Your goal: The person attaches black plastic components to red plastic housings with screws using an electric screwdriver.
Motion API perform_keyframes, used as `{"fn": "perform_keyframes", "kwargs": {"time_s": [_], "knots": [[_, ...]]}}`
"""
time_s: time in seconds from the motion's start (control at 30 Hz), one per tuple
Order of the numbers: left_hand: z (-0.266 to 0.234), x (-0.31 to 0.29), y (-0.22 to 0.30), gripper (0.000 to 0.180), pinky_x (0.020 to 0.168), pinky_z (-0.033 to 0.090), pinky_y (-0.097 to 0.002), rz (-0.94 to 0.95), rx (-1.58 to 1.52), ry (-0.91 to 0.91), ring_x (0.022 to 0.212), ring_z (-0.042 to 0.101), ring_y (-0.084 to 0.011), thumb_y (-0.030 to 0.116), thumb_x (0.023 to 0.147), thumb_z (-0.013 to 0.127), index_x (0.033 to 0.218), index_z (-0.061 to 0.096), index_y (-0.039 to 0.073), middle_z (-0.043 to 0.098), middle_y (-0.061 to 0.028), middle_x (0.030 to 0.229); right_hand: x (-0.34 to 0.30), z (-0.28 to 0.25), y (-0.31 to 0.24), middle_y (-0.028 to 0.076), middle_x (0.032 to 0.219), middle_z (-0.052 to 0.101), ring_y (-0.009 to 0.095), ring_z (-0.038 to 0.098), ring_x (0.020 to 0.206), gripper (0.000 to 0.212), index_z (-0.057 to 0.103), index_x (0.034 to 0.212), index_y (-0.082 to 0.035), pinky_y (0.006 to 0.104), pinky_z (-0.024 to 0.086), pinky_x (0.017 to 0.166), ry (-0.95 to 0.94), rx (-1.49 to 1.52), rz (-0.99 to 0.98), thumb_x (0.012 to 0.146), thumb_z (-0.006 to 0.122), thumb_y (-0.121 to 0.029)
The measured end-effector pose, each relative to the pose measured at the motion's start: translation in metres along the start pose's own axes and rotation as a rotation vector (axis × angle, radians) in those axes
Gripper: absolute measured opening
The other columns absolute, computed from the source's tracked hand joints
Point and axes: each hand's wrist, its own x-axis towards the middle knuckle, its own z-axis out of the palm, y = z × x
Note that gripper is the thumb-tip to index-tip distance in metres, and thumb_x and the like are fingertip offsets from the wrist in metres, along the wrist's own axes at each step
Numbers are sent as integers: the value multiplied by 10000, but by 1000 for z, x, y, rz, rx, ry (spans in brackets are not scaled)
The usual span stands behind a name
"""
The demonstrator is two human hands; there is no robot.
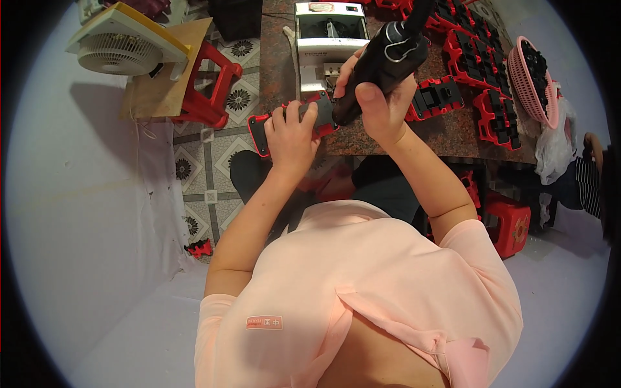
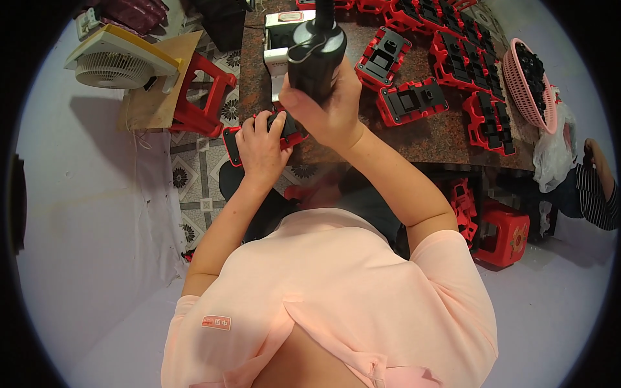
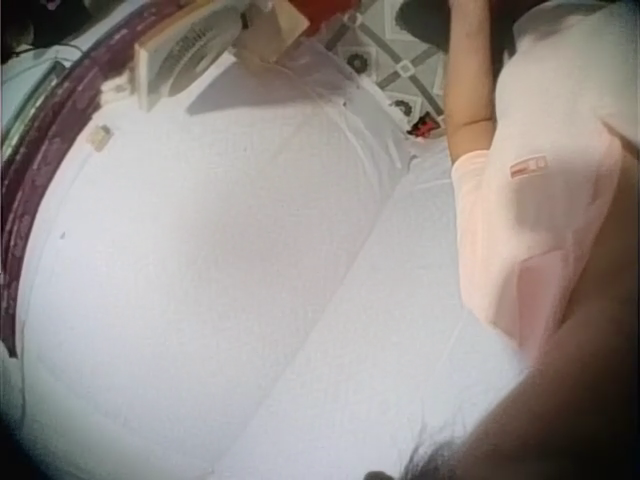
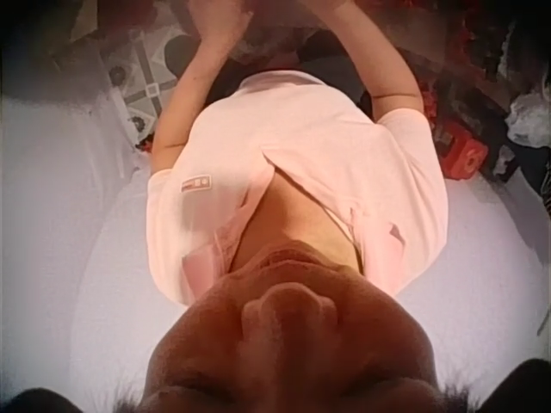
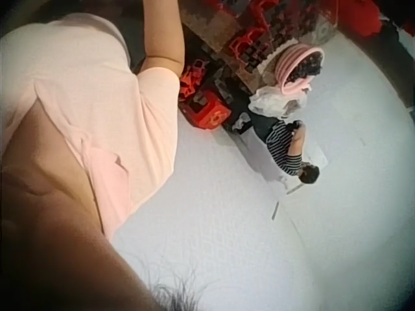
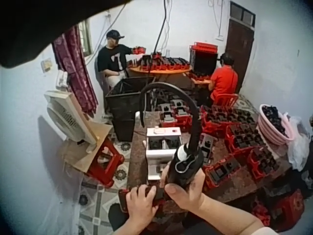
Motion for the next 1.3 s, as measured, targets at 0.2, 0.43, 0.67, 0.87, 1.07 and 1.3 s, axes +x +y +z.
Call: {"fn": "perform_keyframes", "kwargs": {"time_s": [0.2, 0.43, 0.67, 0.87, 1.07, 1.3], "knots": [[3, -1, -3, 793, 905, 415, -464, -7, 18, 10, 1112, 495, -328, 195, 554, 879, 1275, 550, 206, 516, -83, 1223, -4, 14, -5, 105, 799, 612, 164, 604, 699, 511, 482, 1157, 38, 304, 487, 628, -65, 43, 1, 862, 755, -276], [11, -4, -8, 754, 904, 409, -472, 13, 37, -43, 1156, 492, -332, 220, 566, 882, 1255, 579, 182, 519, -86, 1265, -13, 16, 2, 56, 839, 617, 117, 554, 713, 641, 555, 1160, 14, 268, 480, 657, -42, -178, 8, 693, 897, -262], [-8, 4, 6, 750, 896, 415, -480, 69, 25, -56, 1114, 518, -332, 195, 587, 870, 1270, 560, 161, 531, -89, 1248, -23, -16, -38, -10, 912, 585, 58, 532, 820, 571, 506, 1236, 12, 224, 445, 710, 163, 121, 180, 795, 814, -179], [-30, 27, 95, 784, 929, 483, -464, 428, -394, -393, 1092, 571, -376, 212, 602, 880, 1293, 533, 74, 536, -172, 1266, -54, -93, -83, 15, 870, 629, 71, 578, 736, 490, 497, 1194, -8, 243, 485, 645, 278, -160, -34, 840, 789, -181], [7, 78, 178, 810, 828, 534, -474, 539, -422, -367, 921, 636, -417, 278, 560, 911, 1252, 543, 72, 442, -267, 1365, -81, -177, -144, 131, 849, 621, 183, 610, 682, 690, 472, 1205, 30, 296, 511, 605, 477, -378, -167, 865, 724, -516], [30, 114, 197, 795, 876, 541, -487, 567, -96, -620, 1077, 604, -461, 300, 605, 886, 1275, 528, 66, 388, -290, 1409, -143, -250, -157, 18, 844, 643, 99, 619, 702, 401, 579, 1060, -41, 277, 515, 615, 747, -408, -96, 779, 846, -148]]}}
